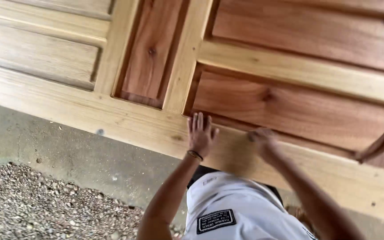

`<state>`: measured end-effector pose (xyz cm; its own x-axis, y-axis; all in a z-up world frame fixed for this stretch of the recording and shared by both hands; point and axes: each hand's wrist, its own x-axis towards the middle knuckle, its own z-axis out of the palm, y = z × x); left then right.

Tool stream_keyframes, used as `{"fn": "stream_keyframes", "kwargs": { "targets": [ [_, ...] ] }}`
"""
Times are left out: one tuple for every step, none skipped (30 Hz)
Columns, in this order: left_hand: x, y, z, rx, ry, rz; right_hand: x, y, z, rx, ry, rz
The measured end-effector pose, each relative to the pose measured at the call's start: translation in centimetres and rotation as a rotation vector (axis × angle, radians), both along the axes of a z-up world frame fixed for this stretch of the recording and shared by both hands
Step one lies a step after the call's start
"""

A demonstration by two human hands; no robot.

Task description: The person sands the surface of a wooden door frame using a sanding block. They move the block back and forth across the flat panels and the curved edges of the wood, smoothing the surface. The person works on different sections of the door, including the recessed panels and the outer frame.

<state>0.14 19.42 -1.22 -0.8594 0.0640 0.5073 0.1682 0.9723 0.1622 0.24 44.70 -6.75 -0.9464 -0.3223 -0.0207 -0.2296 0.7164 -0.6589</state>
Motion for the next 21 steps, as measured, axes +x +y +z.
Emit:
{"fn": "stream_keyframes", "kwargs": {
  "targets": [
    [0.3, 1.3, 0.2, 0.032, -0.163, -0.006, -0.7, -2.2, 2.0, 0.164, 0.111, 0.167],
    [0.5, 2.7, 0.3, 0.067, -0.326, -0.012, -1.2, -4.3, 3.9, 0.329, 0.226, 0.331],
    [0.8, 3.3, 0.5, 0.07, -0.308, 0.003, -1.6, -4.4, 4.9, 0.331, 0.246, 0.344],
    [1.0, 4.1, 0.5, 0.056, -0.404, -0.047, -2.0, -4.5, 5.8, 0.319, 0.225, 0.379],
    [1.6, 4.8, 0.6, 0.042, -0.507, -0.104, -2.0, -4.6, 6.7, 0.307, 0.196, 0.408],
    [1.6, 5.6, 1.1, 0.044, -0.497, -0.096, -2.0, -2.7, 5.8, 0.309, 0.207, 0.415],
    [1.8, 6.3, 1.6, 0.075, -0.503, -0.114, -2.0, -0.9, 4.8, 0.285, 0.168, 0.407],
    [1.9, 7.1, 2.1, 0.107, -0.509, -0.131, -1.9, 1.0, 3.8, 0.26, 0.129, 0.399],
    [1.8, 7.9, 1.3, 0.111, -0.506, -0.119, -1.9, 2.6, 3.7, 0.261, 0.133, 0.412],
    [1.6, 8.6, 0.6, 0.14, -0.51, -0.147, -1.9, 4.2, 3.5, 0.27, 0.117, 0.377],
    [1.8, 9.3, -0.2, 0.172, -0.52, -0.172, -1.6, 5.8, 3.4, 0.278, 0.096, 0.347],
    [2.0, 9.8, -0.2, 0.177, -0.521, -0.157, -1.6, 6.1, 4.6, 0.279, 0.095, 0.362],
    [1.9, 10.2, -0.2, 0.195, -0.49, -0.145, -1.8, 6.4, 5.8, 0.314, 0.028, 0.297],
    [1.9, 10.5, -0.2, 0.213, -0.458, -0.131, -1.9, 6.6, 7.0, 0.349, -0.038, 0.231],
    [2.0, 10.1, -0.6, 0.218, -0.455, -0.114, -2.1, 6.9, 6.5, 0.351, -0.033, 0.249],
    [2.1, 9.7, -1.0, 0.221, -0.368, -0.057, -2.3, 7.3, 5.9, 0.339, 0.054, 0.263],
    [2.3, 9.1, -1.5, 0.22, -0.282, -0.002, -2.5, 7.4, 5.2, 0.322, 0.139, 0.275],
    [2.7, 8.2, -0.8, 0.221, -0.281, 0.013, -2.6, 7.3, 5.7, 0.32, 0.141, 0.29],
    [3.3, 7.4, -0.1, 0.205, -0.212, 0.09, -2.5, 7.3, 6.2, 0.303, 0.158, 0.307],
    [3.8, 6.5, 0.5, 0.188, -0.142, 0.168, -2.5, 7.2, 6.6, 0.286, 0.175, 0.323],
    [4.6, 6.3, 0.7, 0.19, -0.145, 0.178, -2.6, 7.4, 6.4, 0.287, 0.173, 0.334]
  ]
}}
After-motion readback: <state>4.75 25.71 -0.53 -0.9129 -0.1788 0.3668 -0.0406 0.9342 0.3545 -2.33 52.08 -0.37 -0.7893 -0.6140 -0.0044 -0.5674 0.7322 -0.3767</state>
